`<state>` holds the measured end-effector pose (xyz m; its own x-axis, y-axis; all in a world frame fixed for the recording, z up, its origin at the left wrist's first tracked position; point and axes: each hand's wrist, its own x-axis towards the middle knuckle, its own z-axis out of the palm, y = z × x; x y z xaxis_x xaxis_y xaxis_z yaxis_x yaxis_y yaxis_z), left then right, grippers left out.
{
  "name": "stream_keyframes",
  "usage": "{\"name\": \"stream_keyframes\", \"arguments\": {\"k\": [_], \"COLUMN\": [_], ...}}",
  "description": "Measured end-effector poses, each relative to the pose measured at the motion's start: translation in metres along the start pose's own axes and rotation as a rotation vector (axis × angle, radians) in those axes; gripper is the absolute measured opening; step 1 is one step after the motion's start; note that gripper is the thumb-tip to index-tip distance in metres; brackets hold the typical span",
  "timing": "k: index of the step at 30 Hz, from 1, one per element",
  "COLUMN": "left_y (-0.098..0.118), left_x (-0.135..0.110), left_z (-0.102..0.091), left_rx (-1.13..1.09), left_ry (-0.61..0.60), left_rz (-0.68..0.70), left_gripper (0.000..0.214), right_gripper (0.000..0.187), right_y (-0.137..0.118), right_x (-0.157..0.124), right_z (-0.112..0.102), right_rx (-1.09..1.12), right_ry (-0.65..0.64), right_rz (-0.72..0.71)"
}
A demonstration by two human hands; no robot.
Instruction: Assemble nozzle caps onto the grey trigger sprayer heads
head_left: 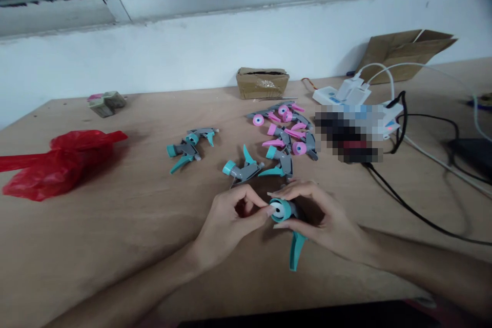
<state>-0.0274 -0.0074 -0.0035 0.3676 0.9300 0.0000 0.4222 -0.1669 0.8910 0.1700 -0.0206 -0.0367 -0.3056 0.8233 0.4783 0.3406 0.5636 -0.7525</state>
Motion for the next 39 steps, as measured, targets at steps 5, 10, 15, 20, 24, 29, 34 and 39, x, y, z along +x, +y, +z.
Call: {"name": "stream_keyframes", "arguments": {"k": [5, 10, 15, 20, 24, 29, 34, 39], "left_y": [0.0043, 0.0044, 0.0009, 0.0018, 0.0025, 0.0026, 0.0066, 0.0104], "left_x": [-0.0027, -0.0055, -0.0069, -0.0069, -0.0052, -0.0028, -0.0022, -0.0049], "left_z": [0.0043, 0.0055, 0.0058, 0.0066, 0.0067, 0.0056, 0.0066, 0.0073], "left_rx": [0.104, 0.132, 0.095, 0.062, 0.044, 0.068, 0.089, 0.138], "left_ry": [0.059, 0.072, 0.082, 0.072, 0.058, 0.029, 0.044, 0.057], "left_rz": [0.166, 0.24, 0.293, 0.277, 0.224, 0.176, 0.155, 0.158], "left_gripper": [0.005, 0.004, 0.006, 0.009, 0.009, 0.008, 0.007, 0.01], "right_gripper": [0.034, 0.035, 0.034, 0.032, 0.031, 0.031, 0.033, 0.03], "right_y": [-0.002, 0.0, 0.0004, -0.0001, 0.0003, -0.0008, -0.0006, -0.0005], "right_x": [0.0002, -0.0005, 0.0001, 0.0, -0.0002, 0.0007, 0.0023, 0.0033], "right_z": [-0.0003, 0.0005, 0.0007, 0.0004, 0.0006, 0.0001, 0.0007, 0.0014], "right_rx": [0.01, 0.004, 0.006, 0.019, 0.013, 0.003, -0.005, -0.044], "right_ry": [-0.024, -0.017, -0.017, -0.002, 0.006, 0.004, -0.019, -0.029], "right_rz": [-0.002, 0.002, 0.003, 0.027, 0.039, 0.037, -0.018, -0.052]}}
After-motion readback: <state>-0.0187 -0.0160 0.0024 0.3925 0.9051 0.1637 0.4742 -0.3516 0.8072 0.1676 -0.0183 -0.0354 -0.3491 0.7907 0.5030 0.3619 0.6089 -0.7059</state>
